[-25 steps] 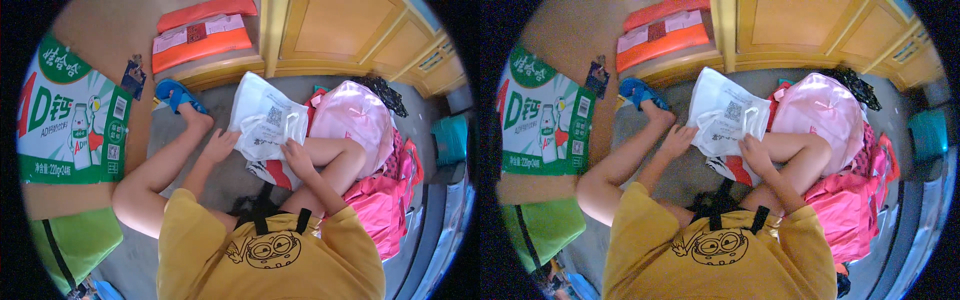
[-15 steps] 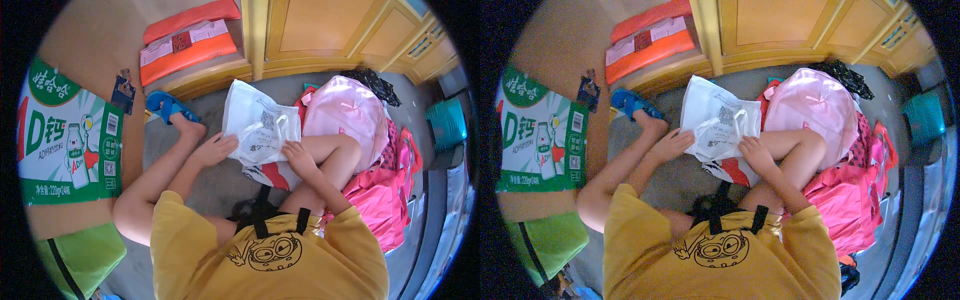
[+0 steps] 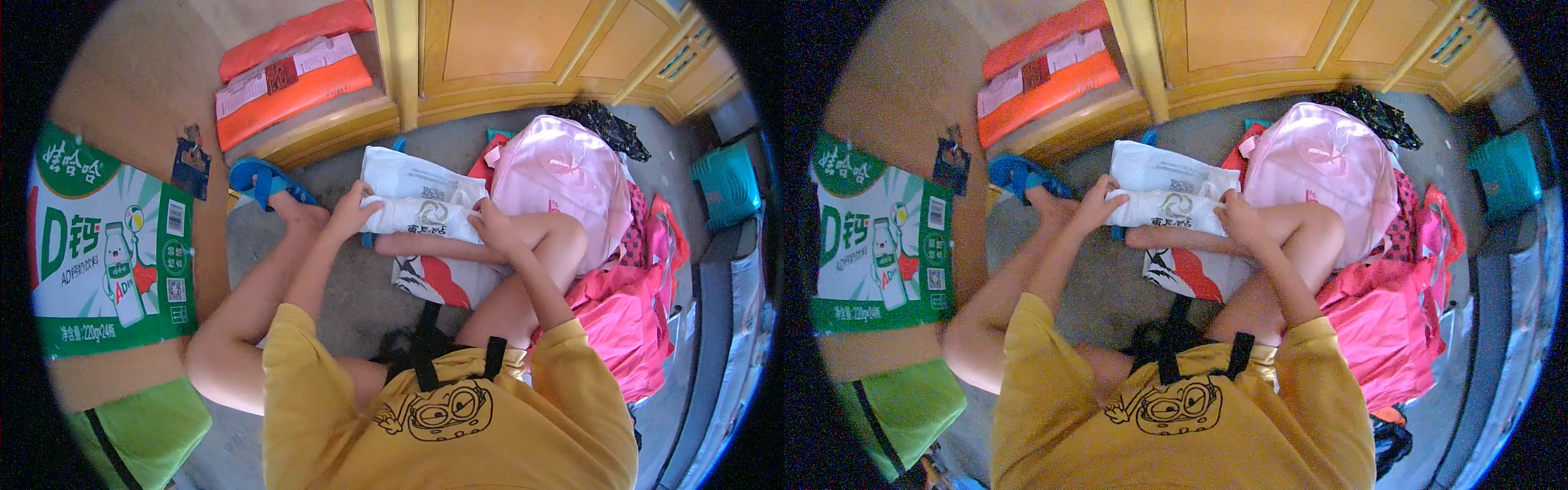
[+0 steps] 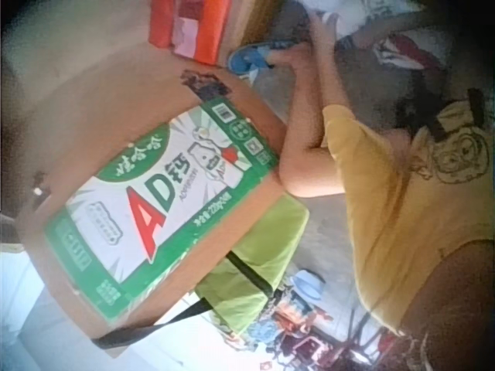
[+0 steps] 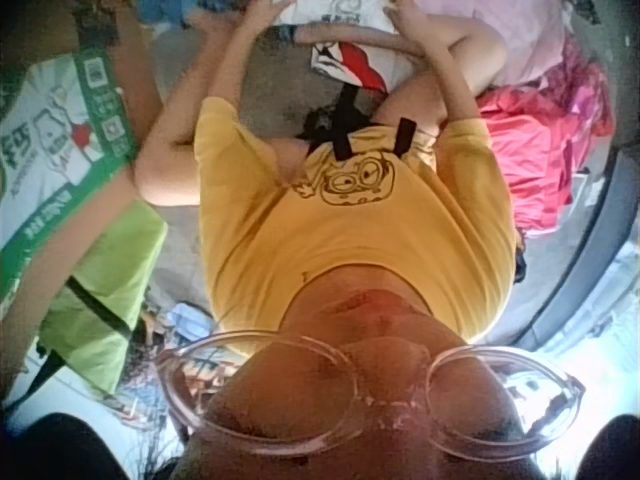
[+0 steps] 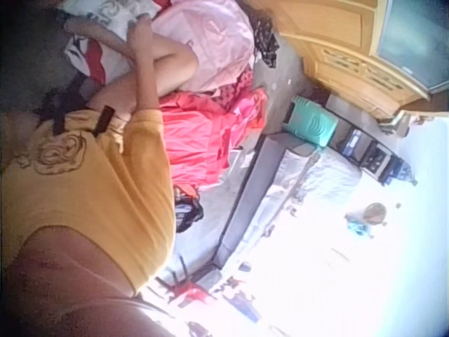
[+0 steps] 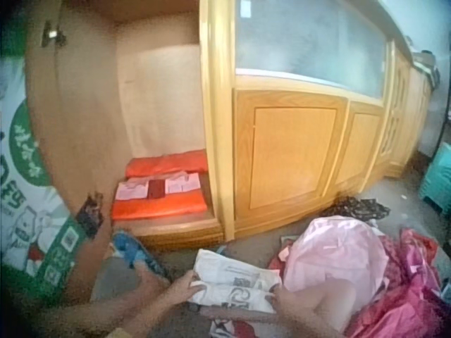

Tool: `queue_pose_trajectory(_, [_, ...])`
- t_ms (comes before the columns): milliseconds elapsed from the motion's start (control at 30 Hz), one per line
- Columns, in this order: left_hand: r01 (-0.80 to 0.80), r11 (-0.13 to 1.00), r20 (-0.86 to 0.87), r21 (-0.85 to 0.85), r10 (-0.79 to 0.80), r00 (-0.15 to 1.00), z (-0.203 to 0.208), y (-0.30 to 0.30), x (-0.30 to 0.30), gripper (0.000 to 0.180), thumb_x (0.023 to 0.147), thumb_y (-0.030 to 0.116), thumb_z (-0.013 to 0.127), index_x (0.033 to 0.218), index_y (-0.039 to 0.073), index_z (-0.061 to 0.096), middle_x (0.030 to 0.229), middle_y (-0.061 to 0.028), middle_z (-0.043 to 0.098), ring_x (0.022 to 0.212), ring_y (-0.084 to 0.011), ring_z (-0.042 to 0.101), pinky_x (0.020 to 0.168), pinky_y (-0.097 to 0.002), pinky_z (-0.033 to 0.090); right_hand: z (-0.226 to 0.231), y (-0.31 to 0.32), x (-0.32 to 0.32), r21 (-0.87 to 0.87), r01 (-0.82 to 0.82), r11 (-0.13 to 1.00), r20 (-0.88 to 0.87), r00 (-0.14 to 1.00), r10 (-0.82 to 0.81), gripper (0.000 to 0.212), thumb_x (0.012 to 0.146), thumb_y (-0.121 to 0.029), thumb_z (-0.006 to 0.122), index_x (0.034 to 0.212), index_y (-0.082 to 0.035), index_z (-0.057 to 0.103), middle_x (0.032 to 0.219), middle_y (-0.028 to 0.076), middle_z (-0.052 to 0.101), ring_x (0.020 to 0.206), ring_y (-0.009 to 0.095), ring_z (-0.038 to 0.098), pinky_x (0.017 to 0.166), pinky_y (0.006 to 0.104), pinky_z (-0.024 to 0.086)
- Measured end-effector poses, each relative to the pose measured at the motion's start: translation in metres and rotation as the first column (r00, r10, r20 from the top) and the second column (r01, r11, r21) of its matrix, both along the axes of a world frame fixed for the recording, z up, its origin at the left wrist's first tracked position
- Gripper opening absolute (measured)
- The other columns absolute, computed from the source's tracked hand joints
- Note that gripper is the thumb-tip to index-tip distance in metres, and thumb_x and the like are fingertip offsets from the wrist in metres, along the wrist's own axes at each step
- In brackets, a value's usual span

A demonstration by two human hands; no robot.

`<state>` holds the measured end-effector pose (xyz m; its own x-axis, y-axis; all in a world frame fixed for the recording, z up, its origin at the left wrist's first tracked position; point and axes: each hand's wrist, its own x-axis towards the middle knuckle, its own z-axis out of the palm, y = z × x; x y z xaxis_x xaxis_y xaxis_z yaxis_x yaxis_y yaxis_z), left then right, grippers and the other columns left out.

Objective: Folding plastic bags and organizing clothes on the floor.

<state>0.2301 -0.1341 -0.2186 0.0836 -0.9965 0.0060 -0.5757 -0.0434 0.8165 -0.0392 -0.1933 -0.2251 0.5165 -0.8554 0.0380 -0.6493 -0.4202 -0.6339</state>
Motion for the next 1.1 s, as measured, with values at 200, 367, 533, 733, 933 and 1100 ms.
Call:
queue_pose_trajectory(200, [-0.075, 0.976, 0.175, -0.204, 0.112, 0.978, 0.01, -0.007, -0.012, 0.023, 0.069, 0.019, 0.05, 0.084, 0.006, 0.039, 0.077, -0.0169, 0.05, 0.07, -0.0338, 0.049, 0.058, -0.0364, 0.039, 0.006, 0.006, 0.011, -0.002, 0.055, 0.998, -0.251, 0.966, -0.054, 0.023, 0.068, -0.016, 0.049, 0.082, 0.002, 0.042, 0.079, 0.021, 0.046, 0.07, 0.035, 0.049, 0.061, 0.0398, 0.041])
queue_pose_trajectory(367, [-0.099, 0.965, 0.365, -0.244, 0.186, 0.912, 0.013, -0.012, -0.021, 0.019, 0.07, 0.021, 0.047, 0.081, 0.007, 0.042, 0.078, -0.0123, 0.047, 0.068, -0.0314, 0.048, 0.057, -0.0361, 0.038, 0.018, 0.017, 0.019, 0.042, 0.139, 0.989, -0.226, 0.966, -0.126, 0.02, 0.068, -0.015, 0.049, 0.082, -0.002, 0.044, 0.084, 0.019, 0.043, 0.068, 0.035, 0.049, 0.062, 0.039, 0.04])
queue_pose_trajectory(533, [0.162, 0.917, 0.792, -0.364, 0.214, 0.572, 0.021, -0.012, -0.026, 0.012, 0.065, 0.019, 0.049, 0.071, 0.008, 0.048, 0.078, -0.0056, 0.044, 0.068, -0.0216, 0.046, 0.056, -0.0324, 0.036, 0.011, 0.033, 0.03, -0.307, 0.232, 0.923, -0.245, 0.918, -0.312, 0.016, 0.064, -0.013, 0.046, 0.079, -0.008, 0.048, 0.089, 0.012, 0.04, 0.081, 0.025, 0.046, 0.061, 0.0393, 0.042])
queue_pose_trajectory(733, [0.488, 0.871, 0.824, -0.06, -0.233, 0.516, 0.008, 0.01, -0.023, 0.019, 0.062, 0.017, 0.049, 0.077, 0.005, 0.05, 0.086, -0.006, 0.045, 0.081, -0.0193, 0.043, 0.066, -0.034, 0.035, -0.009, 0.032, 0.012, -0.653, -0.117, 0.748, -0.356, 0.919, -0.167, 0.018, 0.061, -0.016, 0.046, 0.073, -0.004, 0.052, 0.084, 0.006, 0.043, 0.085, 0.021, 0.04, 0.08, 0.0423, 0.027])
queue_pose_trajectory(933, [0.442, 0.893, 0.818, -0.083, -0.192, 0.542, 0.013, 0.027, -0.013, 0.039, 0.065, 0.015, 0.047, 0.102, 0.004, 0.04, 0.107, -0.0085, 0.04, 0.104, -0.0199, 0.032, 0.088, -0.0352, 0.022, 0.027, 0.037, 0.0, -0.333, -0.281, 0.9, -0.422, 0.898, 0.123, 0.032, 0.062, -0.023, 0.05, 0.086, -0.002, 0.049, 0.094, 0.007, 0.045, 0.093, 0.019, 0.039, 0.085, 0.0477, 0.019])
queue_pose_trajectory(1100, [0.504, 0.859, 0.827, -0.087, -0.22, 0.518, 0.014, -0.002, -0.009, 0.03, 0.065, 0.012, 0.044, 0.094, 0.005, 0.045, 0.101, -0.0073, 0.044, 0.101, -0.0176, 0.035, 0.087, -0.0355, 0.023, 0.012, 0.03, -0.011, -0.341, -0.406, 0.848, -0.502, 0.841, 0.2, 0.039, 0.061, -0.024, 0.051, 0.093, -0.003, 0.045, 0.101, 0.006, 0.044, 0.099, 0.02, 0.036, 0.087, 0.0505, 0.013])
